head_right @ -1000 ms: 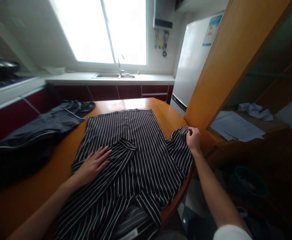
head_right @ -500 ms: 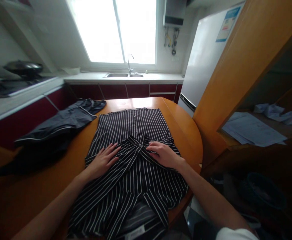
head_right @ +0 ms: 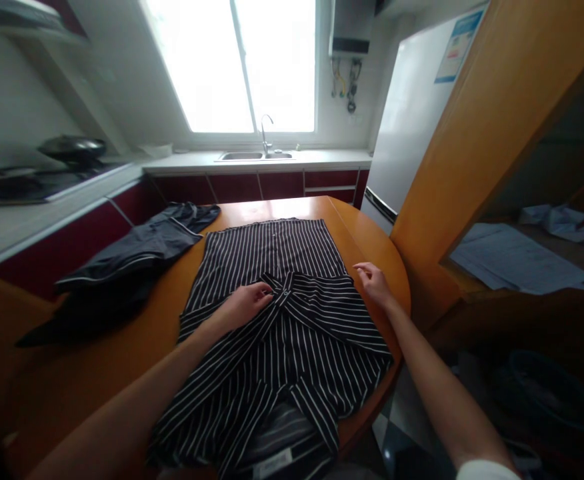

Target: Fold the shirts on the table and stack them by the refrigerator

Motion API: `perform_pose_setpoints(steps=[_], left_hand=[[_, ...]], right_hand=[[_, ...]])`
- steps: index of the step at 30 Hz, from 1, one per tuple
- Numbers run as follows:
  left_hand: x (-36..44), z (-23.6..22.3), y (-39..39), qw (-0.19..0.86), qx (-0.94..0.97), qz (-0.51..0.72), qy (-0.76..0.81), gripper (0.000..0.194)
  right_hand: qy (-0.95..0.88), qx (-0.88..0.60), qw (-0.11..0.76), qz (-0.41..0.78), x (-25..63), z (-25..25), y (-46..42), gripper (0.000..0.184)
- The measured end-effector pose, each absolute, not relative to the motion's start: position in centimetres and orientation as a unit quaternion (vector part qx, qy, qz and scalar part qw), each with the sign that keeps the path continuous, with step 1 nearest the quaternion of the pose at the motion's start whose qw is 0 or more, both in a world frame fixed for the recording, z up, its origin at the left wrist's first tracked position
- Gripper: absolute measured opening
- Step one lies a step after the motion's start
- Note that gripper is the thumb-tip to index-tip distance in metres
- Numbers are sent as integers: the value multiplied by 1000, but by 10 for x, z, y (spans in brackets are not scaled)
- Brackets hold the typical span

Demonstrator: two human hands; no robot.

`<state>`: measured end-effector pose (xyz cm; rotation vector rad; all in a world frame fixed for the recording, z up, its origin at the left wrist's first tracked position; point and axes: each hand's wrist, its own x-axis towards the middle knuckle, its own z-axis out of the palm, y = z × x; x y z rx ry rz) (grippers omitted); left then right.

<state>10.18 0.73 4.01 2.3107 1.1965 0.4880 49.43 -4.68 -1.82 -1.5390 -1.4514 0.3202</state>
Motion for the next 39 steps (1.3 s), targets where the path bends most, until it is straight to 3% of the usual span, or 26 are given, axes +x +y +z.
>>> perform_pose_setpoints(steps=[8,13,18,22,30,39], left_hand=[[147,21,15,251,834,160,464,30],[152,39,13,255,834,248,421,28],[149,63,13,326,792,343,386,31],[130,56,19,380,759,353,394,32],[99,4,26,258,818,307,411,30],[97,-4,16,258,808,309,431,22]], right_hand=[[-678,-587,424,129,491,-28,-42,28],[-699,-569,409,142,497,-29,-38,25],[-724,-560,379,135,501,-32,-26,22],[-726,-576,358,115,501,-35,-18,28],[-722,-601,333,76,497,-37,-18,28],[-697,-633,328,72,488,-30,-24,23]])
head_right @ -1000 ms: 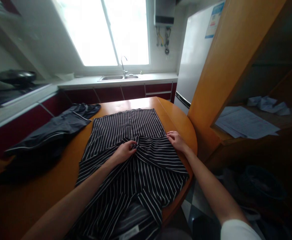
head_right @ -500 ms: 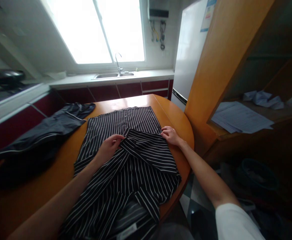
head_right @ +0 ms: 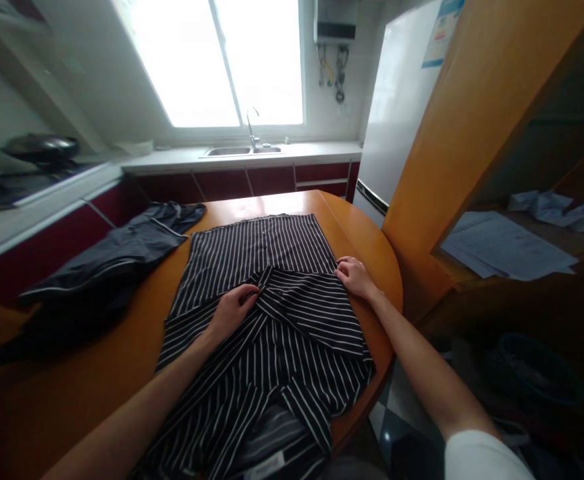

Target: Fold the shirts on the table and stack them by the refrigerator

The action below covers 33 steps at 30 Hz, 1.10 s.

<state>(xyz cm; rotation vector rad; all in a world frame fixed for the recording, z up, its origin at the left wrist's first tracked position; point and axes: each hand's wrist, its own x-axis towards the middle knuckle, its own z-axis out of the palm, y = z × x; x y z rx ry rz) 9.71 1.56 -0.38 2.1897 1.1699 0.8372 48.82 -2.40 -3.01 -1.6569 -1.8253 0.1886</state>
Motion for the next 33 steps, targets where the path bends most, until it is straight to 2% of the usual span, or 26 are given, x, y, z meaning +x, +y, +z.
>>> perform_pose_setpoints(steps=[7,15,22,26,29,33], left_hand=[[97,-7,12,223,790,320,474,24],[95,-14,20,260,801,320,435,29],[95,-12,20,246,822,317,405,30],[95,-10,20,242,827,313,399,30],[95,-7,18,253,828,312,392,29],[96,-5,14,267,828,286,401,29]], right_hand=[[-697,-635,324,74,488,-28,-27,25],[-689,-644,323,70,484,-21,-33,25],[-664,-656,356,42,485,-18,-34,24],[-653,-646,394,12,466,-6,-59,33],[-710,-612,348,35,440,-1,-94,41],[-773,-596,214,44,425,-13,-139,54]])
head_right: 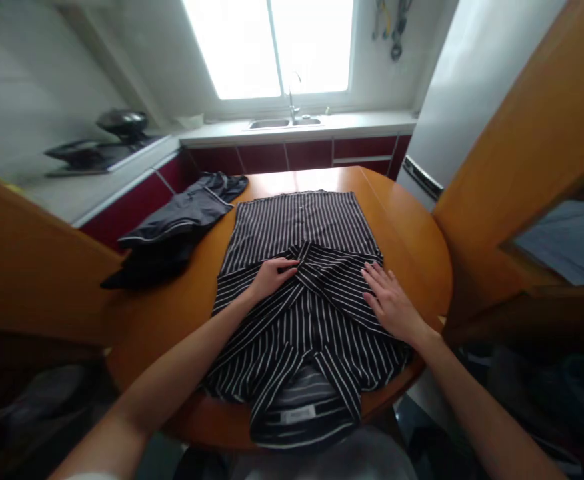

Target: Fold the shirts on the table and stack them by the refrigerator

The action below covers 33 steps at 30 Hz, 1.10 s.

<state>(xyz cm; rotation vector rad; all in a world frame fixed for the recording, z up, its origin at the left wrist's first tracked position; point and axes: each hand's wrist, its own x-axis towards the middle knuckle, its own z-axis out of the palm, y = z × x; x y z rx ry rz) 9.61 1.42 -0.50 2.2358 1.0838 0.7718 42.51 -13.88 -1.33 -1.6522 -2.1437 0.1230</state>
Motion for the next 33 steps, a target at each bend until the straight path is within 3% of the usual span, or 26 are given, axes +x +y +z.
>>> perform_pose_setpoints(steps=[5,13,18,23,26,29,33], left_hand=[[95,-11,17,316,815,288,391,29],[93,-14,20,381,787,304,378,33],[95,-10,17,348,800,308,379,33],[94,-7,18,317,813,296,388,33],[93,-7,21,305,821,292,384,34],[93,-6,22,299,822,285,393,36],[92,-6,22,292,824,281,396,36]], right_hand=[[-786,-602,143,7,446,-47,-153,62],[-783,-607,133,2,457,-52,-159,65],[-739,-645,190,32,463,-44,-170,61],[-633,-677,357,115,472,-24,-170,56],[-612,-668,408,115,464,-9,-162,55],[-659,-649,370,90,443,-2,-152,55],[-712,-667,210,66,420,-12,-147,60]])
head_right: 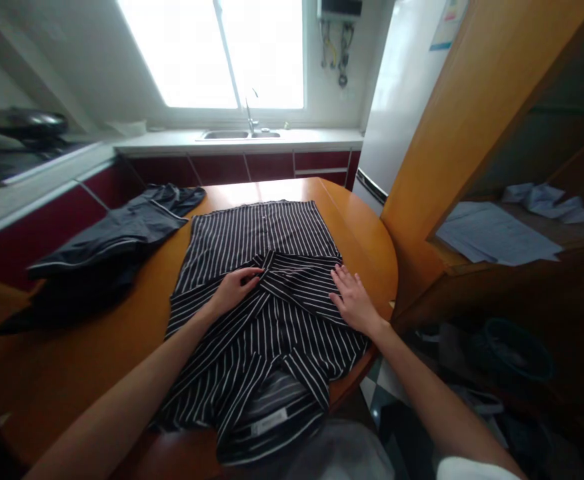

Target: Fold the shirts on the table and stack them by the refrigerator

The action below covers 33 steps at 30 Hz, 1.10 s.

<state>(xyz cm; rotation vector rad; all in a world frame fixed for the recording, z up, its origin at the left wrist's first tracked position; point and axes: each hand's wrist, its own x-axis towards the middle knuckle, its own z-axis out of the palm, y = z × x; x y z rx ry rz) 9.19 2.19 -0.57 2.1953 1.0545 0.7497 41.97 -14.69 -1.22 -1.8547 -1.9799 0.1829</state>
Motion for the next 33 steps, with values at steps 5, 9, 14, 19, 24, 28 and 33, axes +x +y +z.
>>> perform_pose_setpoints(steps=[5,9,14,19,24,28,33], left_hand=[[91,-11,25,286,827,287,389,34],[91,-12,25,282,826,292,392,33],[90,-8,23,284,828,286,389,32],[90,-8,22,289,826,281,394,31],[90,-7,21,294,826,279,393,30],[90,-8,21,283,833,283,381,27],[91,-2,17,189,825,373,379,34]], right_hand=[[-701,-698,128,74,420,-17,-137,69],[-702,-697,133,59,426,-7,-107,69],[-705,-698,108,69,435,-12,-74,68],[-667,-730,138,62,448,-24,-67,66],[-648,-744,142,80,458,-27,-58,66],[-617,-764,163,95,461,-20,-47,66],[-658,-725,195,52,437,-6,-46,63]])
